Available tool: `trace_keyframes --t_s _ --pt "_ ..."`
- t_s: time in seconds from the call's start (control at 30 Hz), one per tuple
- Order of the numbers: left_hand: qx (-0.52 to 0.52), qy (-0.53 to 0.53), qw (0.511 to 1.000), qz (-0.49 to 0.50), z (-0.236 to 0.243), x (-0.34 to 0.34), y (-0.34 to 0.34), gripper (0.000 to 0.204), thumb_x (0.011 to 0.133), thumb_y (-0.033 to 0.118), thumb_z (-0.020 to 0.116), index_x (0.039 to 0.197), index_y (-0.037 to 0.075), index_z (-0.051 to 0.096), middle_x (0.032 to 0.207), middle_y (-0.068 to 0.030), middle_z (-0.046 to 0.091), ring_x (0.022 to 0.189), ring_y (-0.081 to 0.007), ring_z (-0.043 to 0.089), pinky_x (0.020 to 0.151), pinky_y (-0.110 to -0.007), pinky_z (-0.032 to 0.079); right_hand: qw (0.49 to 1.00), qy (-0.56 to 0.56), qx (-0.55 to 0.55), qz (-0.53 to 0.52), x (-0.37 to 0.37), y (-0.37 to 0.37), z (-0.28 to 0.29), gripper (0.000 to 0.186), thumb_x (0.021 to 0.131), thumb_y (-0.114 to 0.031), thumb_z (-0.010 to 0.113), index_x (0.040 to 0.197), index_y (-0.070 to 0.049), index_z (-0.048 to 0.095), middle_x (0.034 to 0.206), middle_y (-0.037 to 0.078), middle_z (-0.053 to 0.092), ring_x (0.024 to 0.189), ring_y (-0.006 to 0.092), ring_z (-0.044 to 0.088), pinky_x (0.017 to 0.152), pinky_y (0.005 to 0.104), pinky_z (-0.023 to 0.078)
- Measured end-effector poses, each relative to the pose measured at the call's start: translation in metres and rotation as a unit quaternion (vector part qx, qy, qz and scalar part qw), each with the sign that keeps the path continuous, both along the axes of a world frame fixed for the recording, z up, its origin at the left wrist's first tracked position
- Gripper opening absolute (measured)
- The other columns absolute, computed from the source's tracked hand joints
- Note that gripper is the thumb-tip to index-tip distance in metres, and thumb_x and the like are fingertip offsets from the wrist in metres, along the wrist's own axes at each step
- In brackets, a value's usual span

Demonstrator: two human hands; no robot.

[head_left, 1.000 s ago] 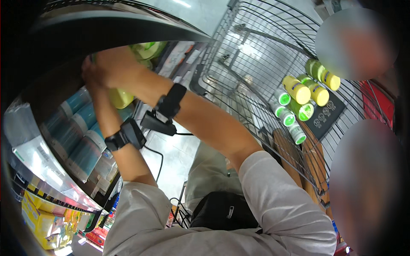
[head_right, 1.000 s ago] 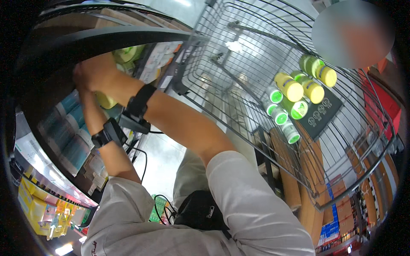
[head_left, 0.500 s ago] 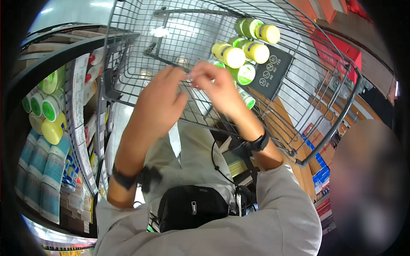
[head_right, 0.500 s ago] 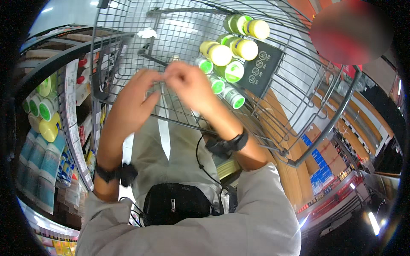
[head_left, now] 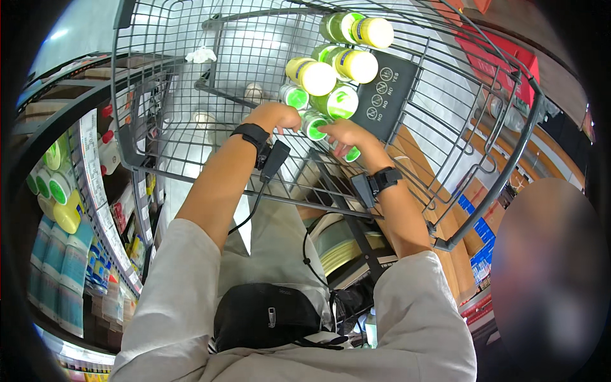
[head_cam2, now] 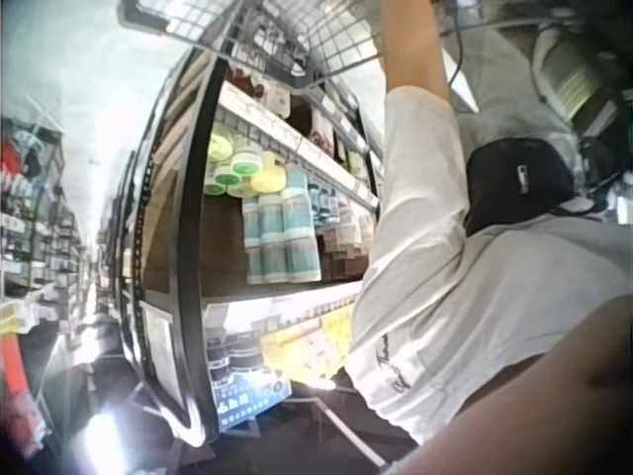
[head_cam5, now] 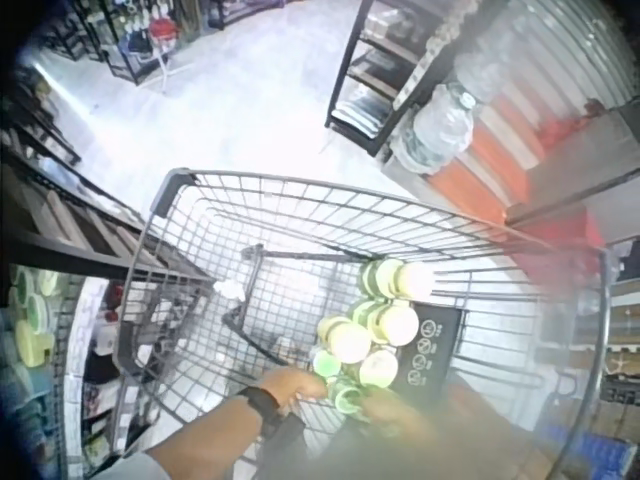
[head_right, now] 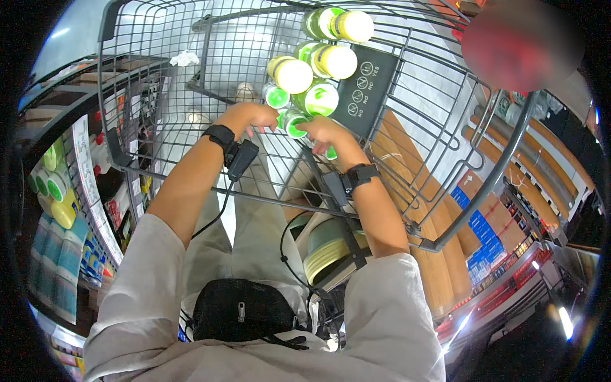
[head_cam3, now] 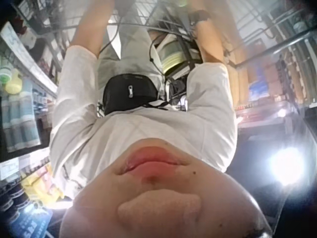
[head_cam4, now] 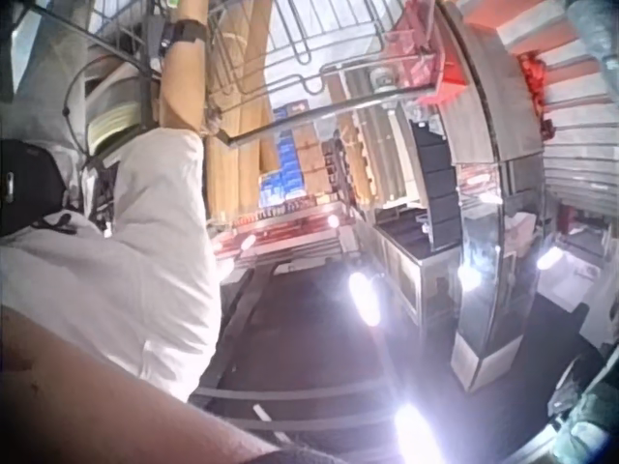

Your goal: The recorder is taking jars of cosmetic product from a shopping cart and placing them onto a store shelf.

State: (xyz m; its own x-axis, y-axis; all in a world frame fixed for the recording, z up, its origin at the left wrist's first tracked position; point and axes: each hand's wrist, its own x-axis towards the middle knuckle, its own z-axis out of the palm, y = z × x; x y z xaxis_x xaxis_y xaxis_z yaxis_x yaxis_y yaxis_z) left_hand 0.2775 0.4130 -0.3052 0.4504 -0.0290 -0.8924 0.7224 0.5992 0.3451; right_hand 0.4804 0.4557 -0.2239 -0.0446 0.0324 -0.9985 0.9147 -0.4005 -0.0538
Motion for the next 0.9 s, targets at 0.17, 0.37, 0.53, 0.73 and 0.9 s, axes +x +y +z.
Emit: trace_keyframes --t_s 0.17,0.37,0.53,0.73,0.9 --pt "-0.004 -0.049 0.999 -0.003 -0.011 0.012 -0.010 0.061 0.085 0.032 0.063 0.141 0.012 0.051 0.129 -0.0099 0.059 0.110 -0.0181 0.060 0.078 -0.037 0.057 1.000 0.004 -0.016 0.017 -0.015 -0.009 0.008 0.073 0.090 -0.043 0.067 0.121 0.022 0.051 0.114 0.033 0.061 0.063 0.0306 0.071 0.045 0.0370 0.057" --pt "0.003 -0.066 0.992 0.106 0.012 -0.005 -0.003 0.050 0.086 0.036 0.061 0.126 0.006 0.062 0.131 -0.0110 0.058 0.111 -0.0209 0.060 0.079 -0.038 0.057 0.996 0.059 -0.002 0.071 -0.023 -0.015 0.000 0.064 0.092 -0.040 0.067 0.127 0.011 0.048 0.103 0.021 0.064 0.076 0.0240 0.071 0.061 0.0336 0.058" --pt "0.151 -0.077 0.985 0.041 0.037 -0.032 0.007 0.048 0.082 0.027 0.068 0.123 0.001 0.063 0.132 -0.0158 0.060 0.103 -0.0265 0.065 0.077 -0.038 0.059 0.981 0.182 -0.062 -0.037 -0.057 -0.002 0.019 0.052 0.093 -0.044 0.063 0.119 0.000 0.058 0.106 0.009 0.066 0.091 0.0206 0.070 0.083 0.0316 0.052" --pt "0.229 -0.160 0.954 0.112 0.135 -0.115 0.028 0.068 0.076 0.019 0.078 0.135 0.005 0.047 0.110 -0.0106 0.062 0.101 -0.0174 0.060 0.077 -0.031 0.051 0.933 0.334 0.062 -0.117 -0.096 0.008 0.102 0.020 0.092 -0.014 0.063 0.108 -0.004 0.058 0.094 0.004 0.065 0.090 0.0149 0.066 0.082 0.0281 0.050" --pt "0.238 -0.259 0.862 0.365 0.185 -0.164 -0.015 0.068 0.078 0.017 0.078 0.136 0.006 0.045 0.114 -0.0053 0.059 0.108 -0.0136 0.056 0.090 -0.030 0.048 0.838 0.387 0.381 -0.055 -0.133 0.005 0.161 0.023 0.081 0.003 0.068 0.101 -0.003 0.058 0.098 0.006 0.063 0.081 0.0143 0.060 0.076 0.0284 0.050"
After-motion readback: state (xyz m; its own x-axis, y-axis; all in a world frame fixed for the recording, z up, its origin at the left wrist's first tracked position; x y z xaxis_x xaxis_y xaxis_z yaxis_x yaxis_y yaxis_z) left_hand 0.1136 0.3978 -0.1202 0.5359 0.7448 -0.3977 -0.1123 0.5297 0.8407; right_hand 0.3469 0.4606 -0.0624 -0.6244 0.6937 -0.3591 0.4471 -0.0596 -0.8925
